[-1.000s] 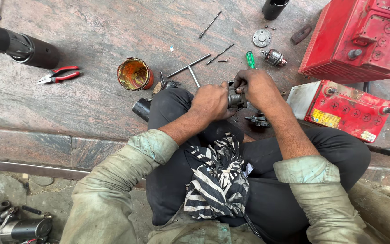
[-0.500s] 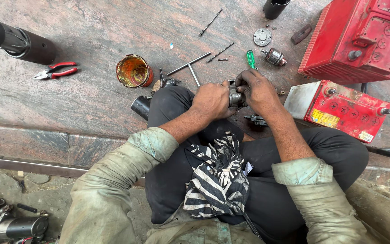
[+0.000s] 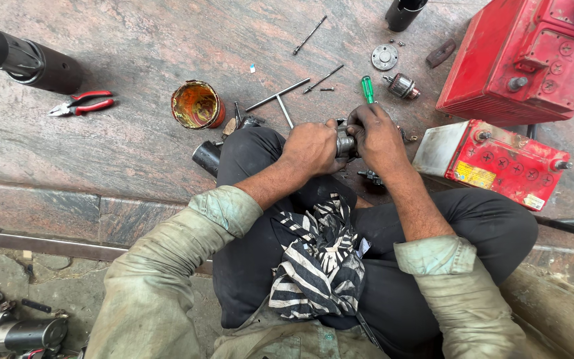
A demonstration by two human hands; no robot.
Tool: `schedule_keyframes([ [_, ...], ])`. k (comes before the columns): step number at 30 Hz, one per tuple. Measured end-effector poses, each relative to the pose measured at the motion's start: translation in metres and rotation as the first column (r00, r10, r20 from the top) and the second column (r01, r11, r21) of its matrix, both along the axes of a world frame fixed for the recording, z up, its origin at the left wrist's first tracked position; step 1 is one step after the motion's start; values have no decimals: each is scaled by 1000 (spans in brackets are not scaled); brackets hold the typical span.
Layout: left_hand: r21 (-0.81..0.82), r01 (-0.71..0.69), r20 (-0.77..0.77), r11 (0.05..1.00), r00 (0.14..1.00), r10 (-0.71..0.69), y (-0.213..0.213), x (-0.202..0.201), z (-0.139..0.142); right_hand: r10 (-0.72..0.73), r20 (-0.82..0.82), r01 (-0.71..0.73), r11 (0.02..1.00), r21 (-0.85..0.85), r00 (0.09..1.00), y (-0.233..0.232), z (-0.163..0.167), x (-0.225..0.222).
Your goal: The person sits on the ground repairing automotive starter motors. They wipe a starter housing with a cloth, disassemble and reassemble components by hand, and use a T-handle wrench on a starter body, handling several starter units and loose parts on the floor around them.
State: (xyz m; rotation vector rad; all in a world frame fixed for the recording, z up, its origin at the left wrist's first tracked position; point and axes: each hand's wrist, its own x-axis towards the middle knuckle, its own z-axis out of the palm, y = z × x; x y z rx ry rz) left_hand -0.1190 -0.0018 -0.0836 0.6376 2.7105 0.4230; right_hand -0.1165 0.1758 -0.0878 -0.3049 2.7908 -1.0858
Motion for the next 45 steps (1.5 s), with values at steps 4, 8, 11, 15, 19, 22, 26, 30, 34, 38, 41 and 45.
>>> schedule_keyframes([
  [4, -12, 4, 8, 1000, 1000, -4, 0, 0, -2, -38, -31, 37, 999, -30, 999, -3, 2, 1],
  [8, 7, 5, -12, 1000, 1000, -5, -1, 0, -4, -5, 19, 7, 998, -58, 1000, 5, 10, -3],
  [11, 10, -3, -5, 1000, 1000, 3, 0, 0, -5, -41, 99, 50, 994, -99, 994, 10, 15, 0],
  [15, -18, 1, -8, 1000, 1000, -1, 1, -1, -7, -47, -4, 47, 999, 16, 999, 5, 15, 10],
  [19, -13, -2, -40, 1000, 999, 2, 1, 0, -9, -23, -58, 24, 999, 25, 998, 2, 14, 11],
  [22, -37, -14, -11, 999, 1000, 14, 3, 1, -8, -21, -27, 21, 999, 29, 999, 3, 18, 9],
  [26, -70, -51, 44, 996, 998, 54, 10, -1, -3, -7, -41, 13, 990, 141, 999, -3, 25, 11],
  [30, -26, -52, 17, 998, 998, 52, 10, 0, 1, 6, -30, 0, 984, 180, 1000, -6, 29, 11],
  [34, -6, -47, 29, 999, 998, 47, 8, 2, 4, -18, 13, 16, 988, 154, 1000, -6, 28, 10],
  [38, 165, 0, -140, 986, 990, 24, 4, 7, 3, 6, 9, -7, 993, 115, 1000, -1, 20, 7],
  [41, 246, 5, -158, 969, 987, 35, -2, 8, -5, 21, 91, -24, 999, 33, 996, 7, 12, 2],
  [45, 294, 28, -150, 955, 989, 18, -9, 8, -15, 33, 294, -12, 997, -71, 955, 22, 5, -4],
])
